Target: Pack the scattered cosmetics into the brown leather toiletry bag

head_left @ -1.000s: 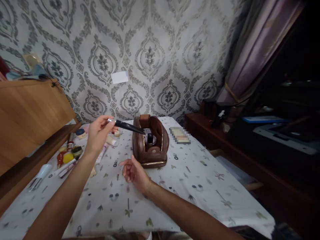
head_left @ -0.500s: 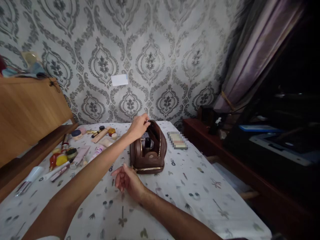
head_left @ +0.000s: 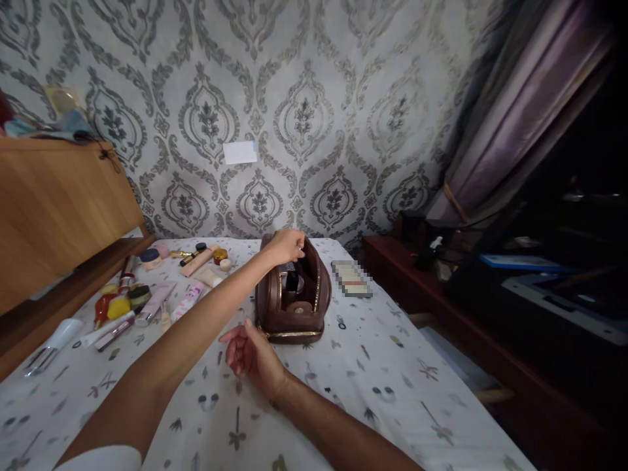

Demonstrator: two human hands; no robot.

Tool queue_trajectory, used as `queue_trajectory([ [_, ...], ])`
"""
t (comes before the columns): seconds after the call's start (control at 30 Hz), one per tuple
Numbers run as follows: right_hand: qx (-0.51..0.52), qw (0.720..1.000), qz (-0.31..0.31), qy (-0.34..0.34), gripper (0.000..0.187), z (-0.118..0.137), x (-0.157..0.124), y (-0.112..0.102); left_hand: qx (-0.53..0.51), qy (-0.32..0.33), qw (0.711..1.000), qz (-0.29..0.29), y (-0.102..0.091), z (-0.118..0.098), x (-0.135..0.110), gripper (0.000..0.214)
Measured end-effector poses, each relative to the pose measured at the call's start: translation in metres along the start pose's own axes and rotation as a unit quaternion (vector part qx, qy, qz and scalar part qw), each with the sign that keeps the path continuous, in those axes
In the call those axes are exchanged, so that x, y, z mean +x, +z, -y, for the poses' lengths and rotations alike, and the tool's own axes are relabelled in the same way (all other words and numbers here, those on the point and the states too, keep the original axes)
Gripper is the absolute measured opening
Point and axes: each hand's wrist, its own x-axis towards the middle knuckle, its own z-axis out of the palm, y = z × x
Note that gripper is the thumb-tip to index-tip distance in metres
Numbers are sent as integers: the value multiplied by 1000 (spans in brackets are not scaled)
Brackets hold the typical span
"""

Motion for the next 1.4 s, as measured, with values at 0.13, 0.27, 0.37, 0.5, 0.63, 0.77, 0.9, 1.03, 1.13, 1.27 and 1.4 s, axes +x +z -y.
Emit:
queue_trajectory([
  [0.13, 1, 1000, -2, 2, 75, -1, 1, -1, 10, 4, 1000, 18, 5, -3, 2, 28],
  [0.27, -1, 1000, 1, 2, 75, -2, 2, 0, 17, 2, 1000, 26, 3, -4, 2, 28],
  [0.37, -3, 1000, 0, 4, 75, -1, 2, 0, 22, 11, 999, 23, 1, -5, 0, 26],
  [0.5, -2, 1000, -3, -1, 73, 2, 0, 1, 24, 23, 999, 26, -1, -4, -2, 19],
  [0.63, 1, 1000, -6, 0, 71, 2, 0, 1, 32, 32, 999, 31, -2, -4, -3, 11],
  [0.77, 0, 1000, -2, -3, 70, 1, 1, 1, 52, 44, 997, 31, -5, -7, -5, 9],
  [0.9, 1, 1000, -2, -1, 70, 1, 1, 1, 79, 60, 995, 20, -7, -10, -7, 9],
  [1.03, -4, 1000, -1, -6, 70, 2, 1, 1, 93, 68, 993, 10, -7, -10, -7, 9],
  [1.13, -1, 1000, -3, -8, 69, 1, 1, 1, 97, 71, 993, 4, -7, -9, -7, 9],
  [1.27, 2, 1000, -3, -5, 70, 0, 2, 0, 95, 70, 993, -5, -8, -8, -8, 7],
  [1.4, -3, 1000, -6, -5, 71, 0, 2, 1, 79, 71, 994, -26, -15, -7, -13, 6],
])
